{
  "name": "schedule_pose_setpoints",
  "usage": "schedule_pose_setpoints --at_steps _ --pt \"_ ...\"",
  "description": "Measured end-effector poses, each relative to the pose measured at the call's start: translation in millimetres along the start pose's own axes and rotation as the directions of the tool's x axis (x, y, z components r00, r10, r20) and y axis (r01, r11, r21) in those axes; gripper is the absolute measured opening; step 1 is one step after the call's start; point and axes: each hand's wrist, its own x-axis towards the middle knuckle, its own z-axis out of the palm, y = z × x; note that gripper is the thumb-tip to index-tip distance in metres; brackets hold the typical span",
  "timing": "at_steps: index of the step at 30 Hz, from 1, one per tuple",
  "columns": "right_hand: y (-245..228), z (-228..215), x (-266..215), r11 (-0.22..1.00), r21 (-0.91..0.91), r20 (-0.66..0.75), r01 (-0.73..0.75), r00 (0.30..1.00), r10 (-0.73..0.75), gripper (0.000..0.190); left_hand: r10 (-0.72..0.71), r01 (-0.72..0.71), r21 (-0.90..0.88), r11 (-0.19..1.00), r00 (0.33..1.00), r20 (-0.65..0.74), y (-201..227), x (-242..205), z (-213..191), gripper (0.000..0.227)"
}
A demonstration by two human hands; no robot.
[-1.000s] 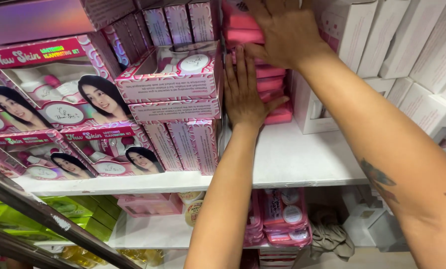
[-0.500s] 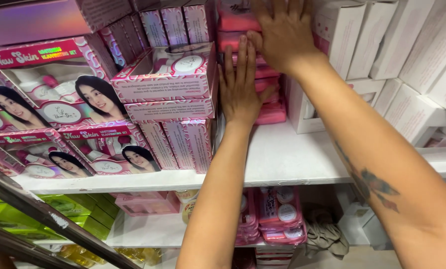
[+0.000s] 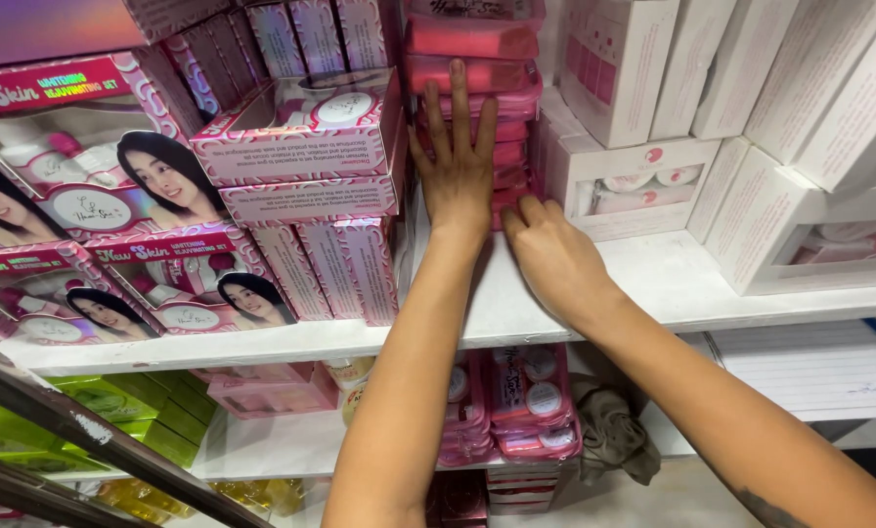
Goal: The person wipes a shelf with a cloth, then picks up and stacks pink cosmetic kits on the shelf. They continue to wipe the kits and the shelf surface, arranging the items neatly.
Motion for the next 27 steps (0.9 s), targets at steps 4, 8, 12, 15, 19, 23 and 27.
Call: schedule_pose_setpoints --at_steps 4,8,12,15,19,23,27 --pt "-5.5 -2.8 3.5 0.999 -0.002 0.088 -0.039 0.995 0.039 0.037 0.070 -0.069 0.016 0.997 0.998 -0.005 -9.8 4.8 -5.8 0.071" --pt "-3.8 -0.5 3.3 0.997 -0.017 0.166 -0.080 0.983 0.082 0.033 0.094 -0.094 0.001 0.996 0.995 -0.018 -11.0 9.5 -14.1 0.062" --pt "4.8 10.1 4.3 1.000 0.017 0.079 -0.002 0.997 0.001 0.035 0.108 -0.109 -0.035 0.993 0.994 -0.019 -11.5 17.7 -30.6 0.073" --pt "16.5 26.8 13.3 0.999 0.014 0.023 0.034 0.999 -0.035 0.028 0.109 -0.103 -0.128 0.986 0.993 0.037 -10.7 20.8 -44.2 0.085" --pt "40.1 62.0 34.5 0.988 -0.151 0.174 0.024 0.985 0.002 0.014 0.121 -0.107 -0.229 0.967 0.992 0.047 -12.0 19.5 -48.1 0.093" --pt "49.2 75.3 44.2 0.977 -0.192 0.164 0.097 0.984 -0.065 0.013 0.121 -0.104 -0.277 0.955 0.991 0.047 -14.4 17.9 -46.5 0.088" --pt "42.4 77.9 38.8 0.972 -0.231 0.123 0.045 0.992 -0.016 0.014 0.144 -0.133 -0.204 0.970 0.989 0.039 -18.4 9.3 -44.8 0.072"
